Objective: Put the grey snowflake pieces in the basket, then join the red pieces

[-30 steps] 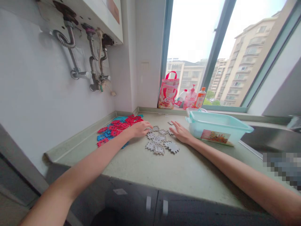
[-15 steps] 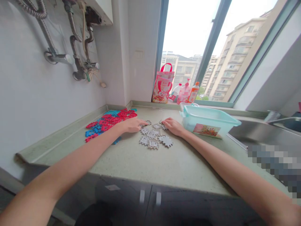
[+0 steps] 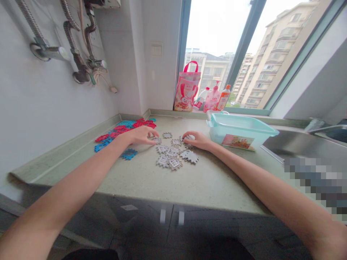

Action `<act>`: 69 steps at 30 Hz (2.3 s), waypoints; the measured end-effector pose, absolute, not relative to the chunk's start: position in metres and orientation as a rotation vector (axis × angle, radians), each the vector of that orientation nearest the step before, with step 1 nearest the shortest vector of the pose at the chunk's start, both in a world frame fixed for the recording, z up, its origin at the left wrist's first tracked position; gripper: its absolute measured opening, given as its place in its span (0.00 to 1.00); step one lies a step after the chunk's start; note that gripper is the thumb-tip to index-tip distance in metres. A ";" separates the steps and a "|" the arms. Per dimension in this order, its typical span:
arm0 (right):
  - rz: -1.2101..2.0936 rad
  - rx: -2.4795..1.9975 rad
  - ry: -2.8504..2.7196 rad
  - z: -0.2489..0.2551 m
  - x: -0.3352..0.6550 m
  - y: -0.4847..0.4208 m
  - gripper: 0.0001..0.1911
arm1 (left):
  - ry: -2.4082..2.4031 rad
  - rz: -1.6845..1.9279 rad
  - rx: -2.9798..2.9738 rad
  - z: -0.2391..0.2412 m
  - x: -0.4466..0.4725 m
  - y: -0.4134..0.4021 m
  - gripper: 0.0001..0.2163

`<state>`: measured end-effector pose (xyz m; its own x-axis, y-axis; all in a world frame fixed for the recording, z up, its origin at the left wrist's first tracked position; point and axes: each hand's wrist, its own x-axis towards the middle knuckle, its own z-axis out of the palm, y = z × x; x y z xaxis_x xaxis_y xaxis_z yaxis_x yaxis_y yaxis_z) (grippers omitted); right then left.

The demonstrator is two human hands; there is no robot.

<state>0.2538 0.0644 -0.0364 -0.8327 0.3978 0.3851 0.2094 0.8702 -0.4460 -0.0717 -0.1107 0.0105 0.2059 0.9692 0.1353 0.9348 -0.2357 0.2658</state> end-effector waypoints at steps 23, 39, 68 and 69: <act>0.494 -0.561 -2.616 -0.030 0.250 0.069 0.13 | 1.943 0.658 2.531 -0.024 -0.038 -0.069 0.18; 0.264 -0.672 -2.544 0.010 0.278 0.031 0.17 | 1.845 0.706 2.512 -0.019 -0.049 -0.089 0.17; 0.483 -0.559 -2.640 -0.025 0.238 0.031 0.18 | 1.867 0.259 2.202 0.024 -0.025 -0.125 0.23; 0.474 -0.556 -2.636 -0.025 0.244 0.035 0.18 | 1.889 0.257 2.203 0.023 -0.027 -0.124 0.23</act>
<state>0.2437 0.0345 -0.0252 -0.8391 0.4444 0.3136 0.3074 0.8631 -0.4006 -0.0269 -0.1244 0.0233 0.1544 0.9879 -0.0151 0.9480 -0.1438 0.2840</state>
